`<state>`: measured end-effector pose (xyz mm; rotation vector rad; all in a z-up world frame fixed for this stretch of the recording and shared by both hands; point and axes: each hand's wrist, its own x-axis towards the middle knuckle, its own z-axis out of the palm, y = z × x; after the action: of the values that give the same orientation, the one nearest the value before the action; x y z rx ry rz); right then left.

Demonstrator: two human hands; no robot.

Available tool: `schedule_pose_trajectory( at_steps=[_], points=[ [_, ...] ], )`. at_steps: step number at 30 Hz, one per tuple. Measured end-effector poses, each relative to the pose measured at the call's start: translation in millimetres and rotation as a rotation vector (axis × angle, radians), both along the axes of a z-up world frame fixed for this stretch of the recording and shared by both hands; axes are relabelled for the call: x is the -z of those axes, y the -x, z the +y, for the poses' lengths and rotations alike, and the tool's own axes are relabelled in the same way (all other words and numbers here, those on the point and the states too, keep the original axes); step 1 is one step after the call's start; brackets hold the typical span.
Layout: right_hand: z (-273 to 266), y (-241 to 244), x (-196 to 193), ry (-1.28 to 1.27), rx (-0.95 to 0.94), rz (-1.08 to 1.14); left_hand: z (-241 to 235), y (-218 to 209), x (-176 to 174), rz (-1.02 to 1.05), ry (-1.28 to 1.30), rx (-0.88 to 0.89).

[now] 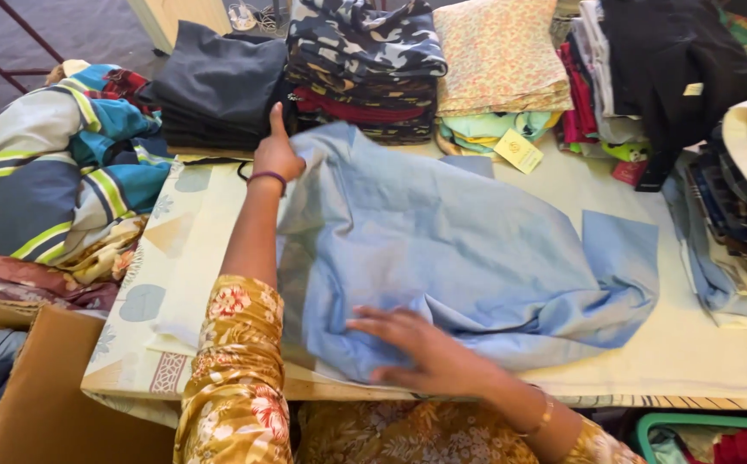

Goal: Folding a light blue shirt on a table in a clothing workspace.

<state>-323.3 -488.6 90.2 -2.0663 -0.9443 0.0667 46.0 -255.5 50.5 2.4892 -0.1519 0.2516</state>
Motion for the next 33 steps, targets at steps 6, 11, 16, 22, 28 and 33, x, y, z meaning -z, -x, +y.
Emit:
schedule_pose_trajectory(
  at_steps=[6, 11, 16, 22, 28, 33],
  points=[
    [-141.4, -58.9, 60.1, 0.038, 0.734, -0.308, 42.0, -7.6, 140.2, -0.038, -0.051, -0.172],
    [-258.3, -90.2, 110.4, 0.401, 1.185, -0.113, 12.4, 73.4, 121.4, -0.037, -0.109, -0.190],
    [-281.5, -89.9, 126.0, 0.380, 1.061, 0.369, 7.4, 98.8, 84.9, -0.035, 0.118, 0.045],
    [-280.6, -130.4, 125.1, -0.255, 0.544, 0.629, 34.7, 78.8, 126.0, -0.165, 0.184, 0.025],
    [-245.0, -184.4, 186.9, 0.565, 0.633, -0.039, 45.7, 77.9, 105.8, -0.089, 0.188, -0.313],
    [-180.2, -154.2, 155.0, -0.031, 0.283, 0.572, 44.3, 77.4, 108.7, -0.099, 0.065, -0.293]
  ],
)
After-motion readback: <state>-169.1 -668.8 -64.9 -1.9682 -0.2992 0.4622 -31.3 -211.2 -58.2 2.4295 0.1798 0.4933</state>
